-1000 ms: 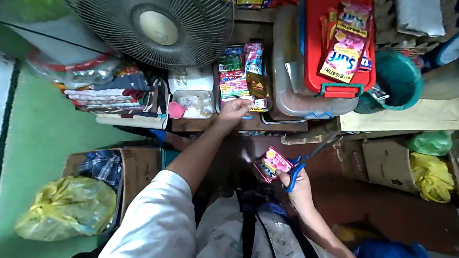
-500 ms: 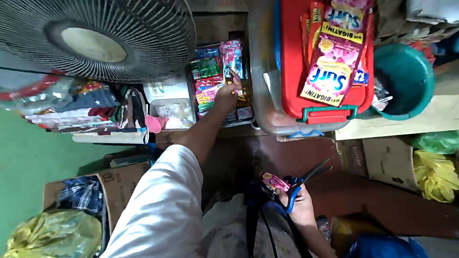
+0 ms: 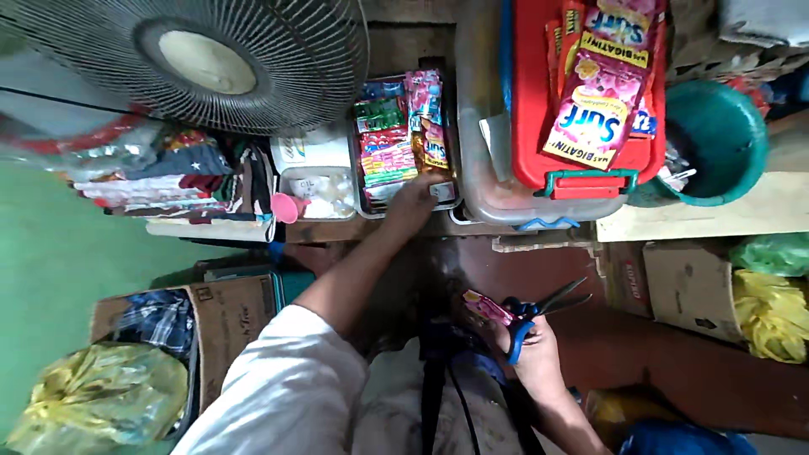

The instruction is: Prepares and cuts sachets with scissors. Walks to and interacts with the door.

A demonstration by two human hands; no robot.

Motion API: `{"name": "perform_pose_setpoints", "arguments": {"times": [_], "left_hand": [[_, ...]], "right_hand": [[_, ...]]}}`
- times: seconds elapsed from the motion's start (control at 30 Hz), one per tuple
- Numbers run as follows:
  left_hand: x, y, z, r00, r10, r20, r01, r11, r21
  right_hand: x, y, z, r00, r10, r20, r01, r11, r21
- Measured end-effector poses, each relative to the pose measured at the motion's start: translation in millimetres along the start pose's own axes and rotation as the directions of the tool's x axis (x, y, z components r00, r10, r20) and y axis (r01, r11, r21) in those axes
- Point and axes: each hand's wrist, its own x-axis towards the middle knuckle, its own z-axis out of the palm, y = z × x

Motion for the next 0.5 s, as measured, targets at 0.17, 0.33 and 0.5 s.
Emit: {"name": "perform_pose_setpoints", "arguments": {"times": [0.17,0.33,0.5], "left_hand": [[-116,52,12,0.953,0.166,0.254,-0.054,0.916,-0.397],[-197,81,-12,0.931,0.251,0.264,-0.080,0.848,-0.524],[-256,120,-56,0.775,0.620,0.127,-0.336,0.573,-0.748]], "right_hand": [[-15,-59,13,0.997,-0.076,0.013,0.076,0.997,-0.022],[-37,-117,24,0.981,-0.189,0.036,0.176,0.957,0.231],[-53,-158,56,0.984,-0.176,0.008,0.146,0.841,0.521]]}}
